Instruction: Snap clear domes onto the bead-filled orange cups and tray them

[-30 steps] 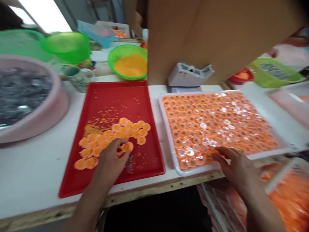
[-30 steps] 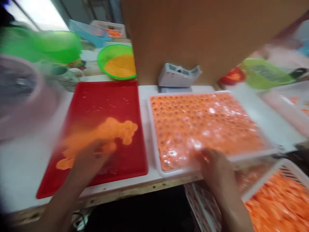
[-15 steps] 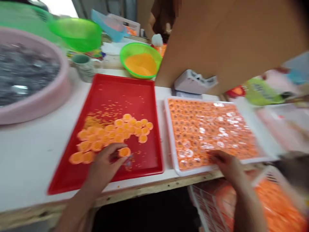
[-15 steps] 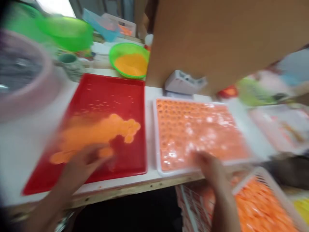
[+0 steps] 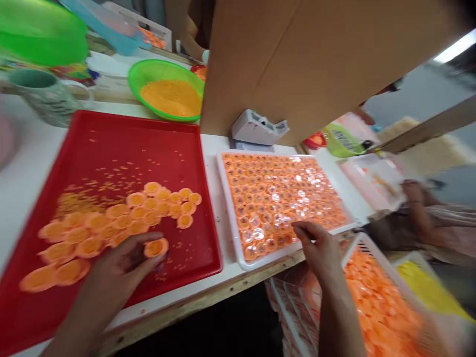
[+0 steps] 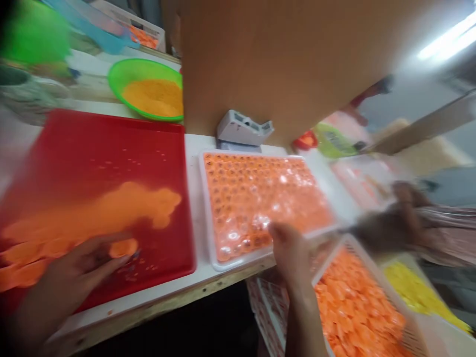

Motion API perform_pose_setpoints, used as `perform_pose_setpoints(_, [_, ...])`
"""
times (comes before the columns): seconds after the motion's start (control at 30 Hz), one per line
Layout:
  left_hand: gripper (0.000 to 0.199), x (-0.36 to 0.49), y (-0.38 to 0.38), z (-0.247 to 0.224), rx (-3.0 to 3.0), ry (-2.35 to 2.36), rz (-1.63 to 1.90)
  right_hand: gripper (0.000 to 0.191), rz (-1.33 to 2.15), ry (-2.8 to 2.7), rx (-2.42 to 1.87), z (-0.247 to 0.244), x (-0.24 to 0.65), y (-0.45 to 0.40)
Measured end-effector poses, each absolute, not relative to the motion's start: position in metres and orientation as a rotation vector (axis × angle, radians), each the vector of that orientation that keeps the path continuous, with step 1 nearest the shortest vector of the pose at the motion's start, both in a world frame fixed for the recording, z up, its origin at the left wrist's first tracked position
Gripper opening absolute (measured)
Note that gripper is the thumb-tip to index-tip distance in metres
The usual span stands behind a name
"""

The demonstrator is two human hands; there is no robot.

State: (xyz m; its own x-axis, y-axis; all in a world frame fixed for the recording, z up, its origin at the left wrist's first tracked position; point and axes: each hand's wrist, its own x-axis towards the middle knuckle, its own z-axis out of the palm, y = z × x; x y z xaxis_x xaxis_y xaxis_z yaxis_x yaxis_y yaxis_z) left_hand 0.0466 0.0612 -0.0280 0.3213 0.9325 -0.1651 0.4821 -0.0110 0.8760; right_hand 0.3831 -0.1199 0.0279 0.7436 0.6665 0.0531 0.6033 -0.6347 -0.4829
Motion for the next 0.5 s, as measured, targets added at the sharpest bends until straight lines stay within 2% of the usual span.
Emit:
perform_pose_setpoints(0.13, [0.031,0.049,0.061,-0.009,1.463,1.299,0.641,0.016,0.531,-1.421,-1.968,0.016,0.302,-0.072])
perform_pose_setpoints(0.23, [0.025,0.044,0.059,0.0,1.498,1.331,0.658,0.027,0.801,-1.742,-1.603,-0.001,0.235,-0.031])
perform_pose_setpoints(0.33, [0.019,0.038,0.054,0.006,1.52,1.339,0.614,0.03,0.753,-1.946,-1.621,-0.021,0.194,-0.002])
perform_pose_setpoints(0.5, [0.025,0.033,0.046,0.003,1.359,1.228,0.7,0.022,0.677,-2.101,-1.664,-0.037,0.182,0.012])
